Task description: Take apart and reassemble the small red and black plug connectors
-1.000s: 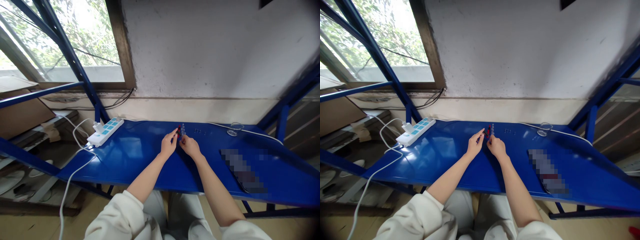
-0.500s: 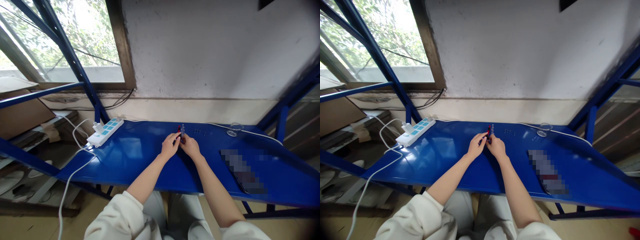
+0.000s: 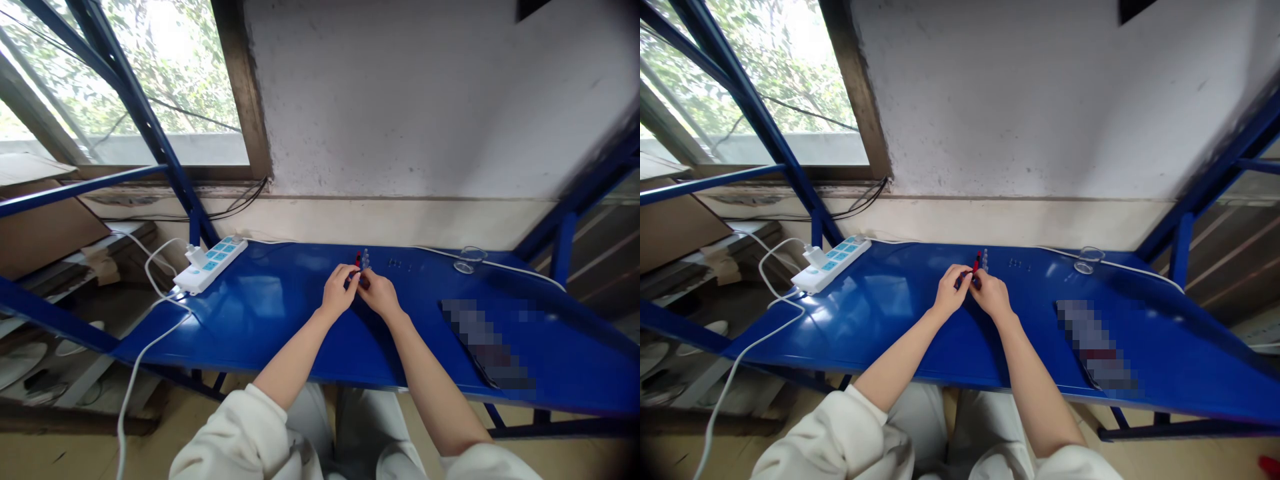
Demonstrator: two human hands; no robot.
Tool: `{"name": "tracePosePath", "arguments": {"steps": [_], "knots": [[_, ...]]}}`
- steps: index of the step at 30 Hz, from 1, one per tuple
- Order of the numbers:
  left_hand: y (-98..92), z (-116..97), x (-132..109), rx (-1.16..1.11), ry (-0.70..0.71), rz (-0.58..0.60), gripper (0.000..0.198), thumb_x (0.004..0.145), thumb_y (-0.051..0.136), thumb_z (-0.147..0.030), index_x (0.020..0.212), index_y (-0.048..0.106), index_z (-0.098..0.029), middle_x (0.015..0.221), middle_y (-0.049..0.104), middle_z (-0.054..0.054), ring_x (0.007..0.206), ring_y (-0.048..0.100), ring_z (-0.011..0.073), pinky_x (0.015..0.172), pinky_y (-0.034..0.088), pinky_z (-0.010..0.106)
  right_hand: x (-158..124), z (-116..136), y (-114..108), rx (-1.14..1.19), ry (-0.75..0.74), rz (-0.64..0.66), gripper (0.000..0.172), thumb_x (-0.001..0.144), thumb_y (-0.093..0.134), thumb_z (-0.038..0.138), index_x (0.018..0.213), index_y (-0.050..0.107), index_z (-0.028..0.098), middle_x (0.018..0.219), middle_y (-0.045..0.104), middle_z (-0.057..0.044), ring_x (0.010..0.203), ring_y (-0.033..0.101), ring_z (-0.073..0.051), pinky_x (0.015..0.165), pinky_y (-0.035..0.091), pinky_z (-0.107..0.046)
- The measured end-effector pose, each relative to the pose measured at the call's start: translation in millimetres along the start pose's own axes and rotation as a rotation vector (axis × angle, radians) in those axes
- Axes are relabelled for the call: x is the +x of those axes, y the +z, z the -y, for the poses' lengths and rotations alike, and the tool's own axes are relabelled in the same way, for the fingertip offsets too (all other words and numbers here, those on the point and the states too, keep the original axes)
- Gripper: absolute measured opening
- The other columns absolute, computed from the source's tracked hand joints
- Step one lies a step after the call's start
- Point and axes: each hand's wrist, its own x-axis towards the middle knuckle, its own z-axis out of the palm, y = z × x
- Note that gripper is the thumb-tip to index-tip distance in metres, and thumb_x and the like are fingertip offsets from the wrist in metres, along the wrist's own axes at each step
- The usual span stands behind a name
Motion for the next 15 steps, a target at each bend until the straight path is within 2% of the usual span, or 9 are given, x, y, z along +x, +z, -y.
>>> {"name": "tracePosePath", "arguments": {"steps": [7,15], "knots": [[-0.6,3,3,-0.02,-0.02,-0.015,0.02,0.085,0.04,-0.03,0.095,0.054,-0.018,0.089,0.057,0.004,0.071,0.052,0.0104,0.071,0.044,0.024,0,-4,3,0.005,-0.037,-0.047,0.021,0.08,0.042,0.036,0.083,0.054,0.02,0.064,0.059,-0.001,0.058,0.056,-0.013,0.052,0.031,-0.02],[-10.7,15,12,0.037,-0.063,0.053,0.018,0.083,0.043,-0.029,0.089,0.055,-0.017,0.085,0.057,0.003,0.062,0.049,0.0087,0.064,0.042,0.023,1,-10,7,0.053,-0.088,-0.099,0.014,0.076,0.045,0.031,0.078,0.053,0.021,0.061,0.056,0.001,0.053,0.053,-0.012,0.049,0.03,-0.02]]}}
